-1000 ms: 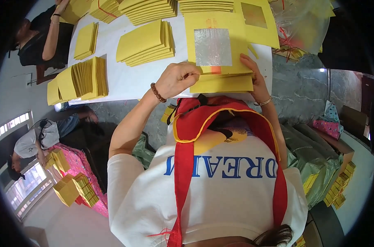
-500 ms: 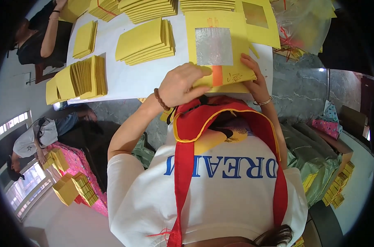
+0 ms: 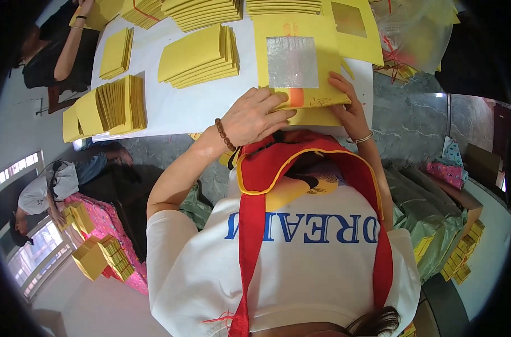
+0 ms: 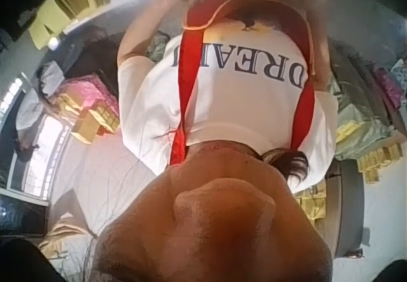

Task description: Stacking and organizing yellow ceremonial paper products on a work table.

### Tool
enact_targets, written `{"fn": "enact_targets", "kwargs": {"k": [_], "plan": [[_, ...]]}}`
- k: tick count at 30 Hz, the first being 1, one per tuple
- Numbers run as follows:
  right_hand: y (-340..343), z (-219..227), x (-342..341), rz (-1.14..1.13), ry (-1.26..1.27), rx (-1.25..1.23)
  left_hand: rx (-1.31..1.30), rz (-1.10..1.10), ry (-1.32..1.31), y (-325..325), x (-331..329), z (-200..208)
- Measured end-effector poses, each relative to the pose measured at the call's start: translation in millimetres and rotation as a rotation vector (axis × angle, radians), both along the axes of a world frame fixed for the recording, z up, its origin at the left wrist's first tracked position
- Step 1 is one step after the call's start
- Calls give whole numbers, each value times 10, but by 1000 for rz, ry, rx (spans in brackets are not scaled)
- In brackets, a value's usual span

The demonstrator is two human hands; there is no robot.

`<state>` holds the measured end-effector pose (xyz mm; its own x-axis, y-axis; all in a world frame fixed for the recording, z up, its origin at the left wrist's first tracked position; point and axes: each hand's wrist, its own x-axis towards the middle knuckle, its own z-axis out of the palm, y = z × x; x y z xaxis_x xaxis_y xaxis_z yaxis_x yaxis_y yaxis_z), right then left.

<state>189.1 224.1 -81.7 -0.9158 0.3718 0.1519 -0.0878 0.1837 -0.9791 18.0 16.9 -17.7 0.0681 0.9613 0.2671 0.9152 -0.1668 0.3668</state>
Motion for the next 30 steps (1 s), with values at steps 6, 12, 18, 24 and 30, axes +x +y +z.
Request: {"fn": "enact_targets", "kwargs": {"k": [6,12,18,24,30], "plan": [[7,-23,2,7,-7,-17,-77,-19,57,-7,-17,66],[-9,9,-2,4,-18,-53,-51,-19,21,2,-34,49],[-2,5,4,13,-9,-53,23,-40,89,9,-52,33],[76,25,40,99,-9,-199,178,43,48,-3,-20,-6],[94,-12,62,151,-38,-177,141,23,10,-2,-46,-43]]}}
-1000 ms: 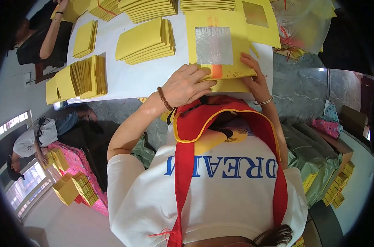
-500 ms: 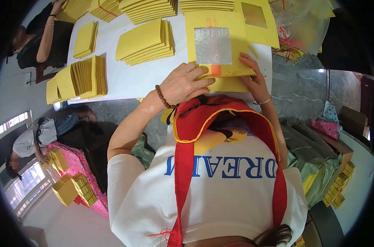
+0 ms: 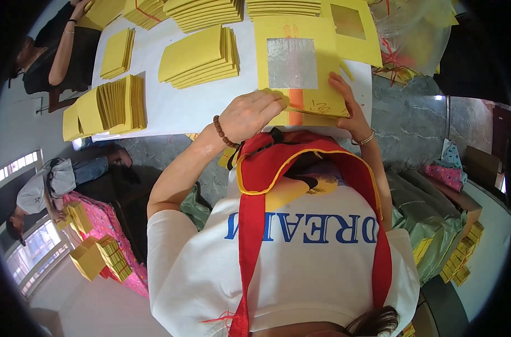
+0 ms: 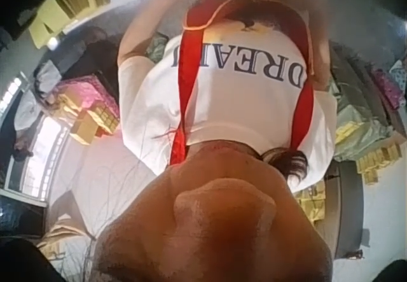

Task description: Stacking and organizing yellow ceremonial paper products on a work table.

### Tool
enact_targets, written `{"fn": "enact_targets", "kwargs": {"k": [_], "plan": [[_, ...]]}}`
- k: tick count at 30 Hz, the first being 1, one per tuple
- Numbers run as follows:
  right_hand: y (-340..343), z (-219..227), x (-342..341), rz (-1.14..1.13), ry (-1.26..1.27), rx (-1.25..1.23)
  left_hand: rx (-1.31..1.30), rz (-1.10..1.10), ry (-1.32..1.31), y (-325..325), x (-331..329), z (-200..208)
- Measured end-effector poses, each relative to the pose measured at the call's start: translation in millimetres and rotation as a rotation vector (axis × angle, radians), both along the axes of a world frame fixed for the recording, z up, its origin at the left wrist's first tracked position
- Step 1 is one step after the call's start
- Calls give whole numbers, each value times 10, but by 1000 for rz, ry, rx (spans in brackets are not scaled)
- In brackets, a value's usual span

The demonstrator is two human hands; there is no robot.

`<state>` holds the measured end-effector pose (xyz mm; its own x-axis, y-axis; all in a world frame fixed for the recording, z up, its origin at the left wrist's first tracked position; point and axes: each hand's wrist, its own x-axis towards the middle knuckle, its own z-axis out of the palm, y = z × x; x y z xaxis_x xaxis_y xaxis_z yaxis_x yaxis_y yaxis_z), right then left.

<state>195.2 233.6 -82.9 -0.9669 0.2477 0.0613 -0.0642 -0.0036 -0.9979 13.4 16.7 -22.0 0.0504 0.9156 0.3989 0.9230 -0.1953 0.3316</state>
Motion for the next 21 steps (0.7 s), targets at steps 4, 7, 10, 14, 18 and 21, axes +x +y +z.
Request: {"fn": "enact_targets", "kwargs": {"k": [4,7,10,14,18,21], "plan": [[10,8,3,20,23,59,-8,11,-3,7,-15,-34],[-29,141,1,23,-6,179,-9,35,-59,16,-22,-46],[-19,45,-12,-24,-24,227,-6,64,-126,23,-24,-65],[-90,-47,-39,-111,44,296,-2,53,-155,14,-2,9],[-112,-64,-38,-158,59,239,9,7,-126,-7,26,124],[-112,-46,-43,-150,58,224,27,39,-63,-10,53,88]]}}
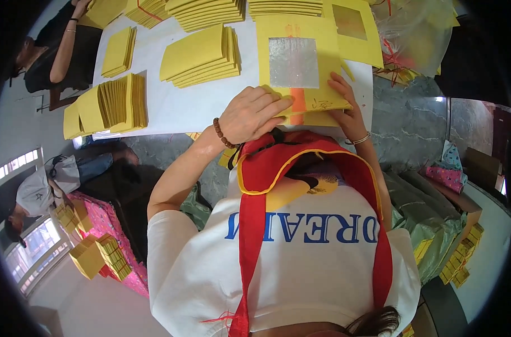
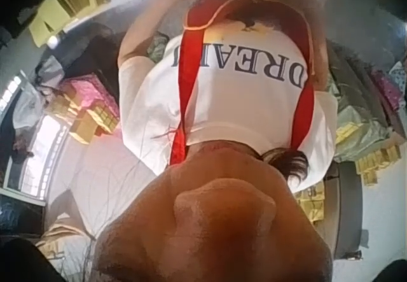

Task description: Stacking and organizing yellow ceremonial paper products on a work table.

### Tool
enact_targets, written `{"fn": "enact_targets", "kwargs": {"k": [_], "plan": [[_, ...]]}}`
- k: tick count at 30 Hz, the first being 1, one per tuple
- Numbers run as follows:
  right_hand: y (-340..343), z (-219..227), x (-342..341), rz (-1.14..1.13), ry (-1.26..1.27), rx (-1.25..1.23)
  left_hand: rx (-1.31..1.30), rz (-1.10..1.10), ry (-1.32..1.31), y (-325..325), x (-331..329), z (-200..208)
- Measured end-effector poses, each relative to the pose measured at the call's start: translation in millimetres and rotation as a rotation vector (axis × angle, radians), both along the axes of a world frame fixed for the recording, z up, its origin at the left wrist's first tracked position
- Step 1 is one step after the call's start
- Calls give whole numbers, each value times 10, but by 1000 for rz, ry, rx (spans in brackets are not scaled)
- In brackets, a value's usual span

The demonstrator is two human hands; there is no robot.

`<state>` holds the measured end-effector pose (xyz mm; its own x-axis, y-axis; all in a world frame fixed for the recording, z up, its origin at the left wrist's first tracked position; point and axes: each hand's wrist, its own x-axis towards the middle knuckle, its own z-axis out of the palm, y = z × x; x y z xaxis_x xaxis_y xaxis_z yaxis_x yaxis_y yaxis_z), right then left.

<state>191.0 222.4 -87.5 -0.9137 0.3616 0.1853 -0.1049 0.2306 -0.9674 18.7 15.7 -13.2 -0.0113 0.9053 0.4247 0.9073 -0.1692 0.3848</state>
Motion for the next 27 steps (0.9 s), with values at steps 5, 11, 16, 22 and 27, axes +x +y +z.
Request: {"fn": "enact_targets", "kwargs": {"k": [5,11,16,22,27], "plan": [[-1,7,-7,3,-28,5,0,-3,-1,11,-90,-168],[9,-5,-5,-25,-18,14,-33,33,-181,14,-105,-88],[11,-5,-12,-34,-19,49,-38,90,-208,-3,-160,-244],[-9,-18,-15,-59,-18,23,-31,111,-211,22,-178,-297],[3,-22,-19,-59,-1,31,-14,146,-414,74,-243,-346]]}}
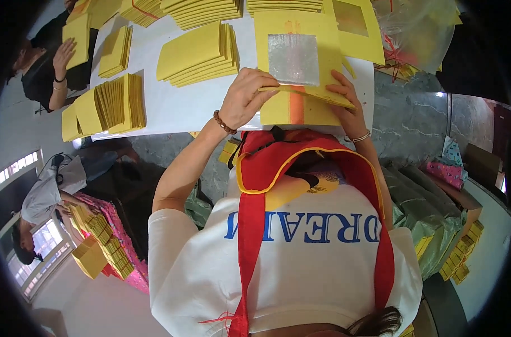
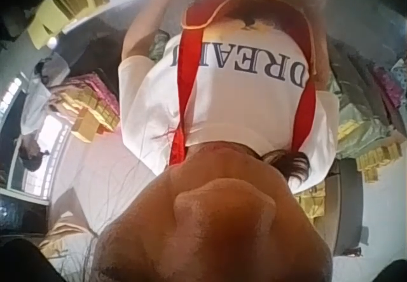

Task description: Stacking and organizing yellow ceremonial paper products on a work table.

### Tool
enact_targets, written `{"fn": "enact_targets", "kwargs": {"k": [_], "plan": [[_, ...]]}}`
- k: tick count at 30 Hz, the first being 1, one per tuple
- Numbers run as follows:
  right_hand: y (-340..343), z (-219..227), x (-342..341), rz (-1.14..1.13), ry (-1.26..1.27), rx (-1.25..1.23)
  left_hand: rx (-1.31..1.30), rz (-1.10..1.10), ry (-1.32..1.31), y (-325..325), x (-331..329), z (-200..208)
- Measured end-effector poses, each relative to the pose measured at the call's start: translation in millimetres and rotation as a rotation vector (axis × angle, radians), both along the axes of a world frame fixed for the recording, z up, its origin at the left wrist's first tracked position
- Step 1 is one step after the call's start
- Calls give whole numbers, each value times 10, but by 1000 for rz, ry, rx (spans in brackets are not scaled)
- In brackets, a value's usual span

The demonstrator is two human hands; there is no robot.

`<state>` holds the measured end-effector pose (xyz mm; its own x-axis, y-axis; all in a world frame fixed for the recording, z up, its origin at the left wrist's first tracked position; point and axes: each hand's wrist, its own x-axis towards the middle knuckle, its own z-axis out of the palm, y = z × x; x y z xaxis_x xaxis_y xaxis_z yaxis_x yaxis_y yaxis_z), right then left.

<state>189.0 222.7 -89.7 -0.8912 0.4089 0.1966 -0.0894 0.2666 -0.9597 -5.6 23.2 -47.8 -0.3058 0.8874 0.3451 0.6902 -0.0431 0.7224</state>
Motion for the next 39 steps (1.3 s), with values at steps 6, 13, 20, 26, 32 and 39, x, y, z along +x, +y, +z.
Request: {"fn": "enact_targets", "kwargs": {"k": [6,13,20,26,32,39], "plan": [[-6,-10,-2,-7,-23,-43,-18,15,-26,0,18,43],[10,-28,5,-13,-22,-53,77,19,25,40,31,19],[9,-23,11,-14,-17,-56,57,118,9,82,63,-10],[-16,170,13,19,-60,-94,53,106,19,43,69,12],[-16,175,42,25,-85,-18,40,38,116,-16,70,19],[15,120,30,23,-85,39,38,59,118,8,90,48]]}}
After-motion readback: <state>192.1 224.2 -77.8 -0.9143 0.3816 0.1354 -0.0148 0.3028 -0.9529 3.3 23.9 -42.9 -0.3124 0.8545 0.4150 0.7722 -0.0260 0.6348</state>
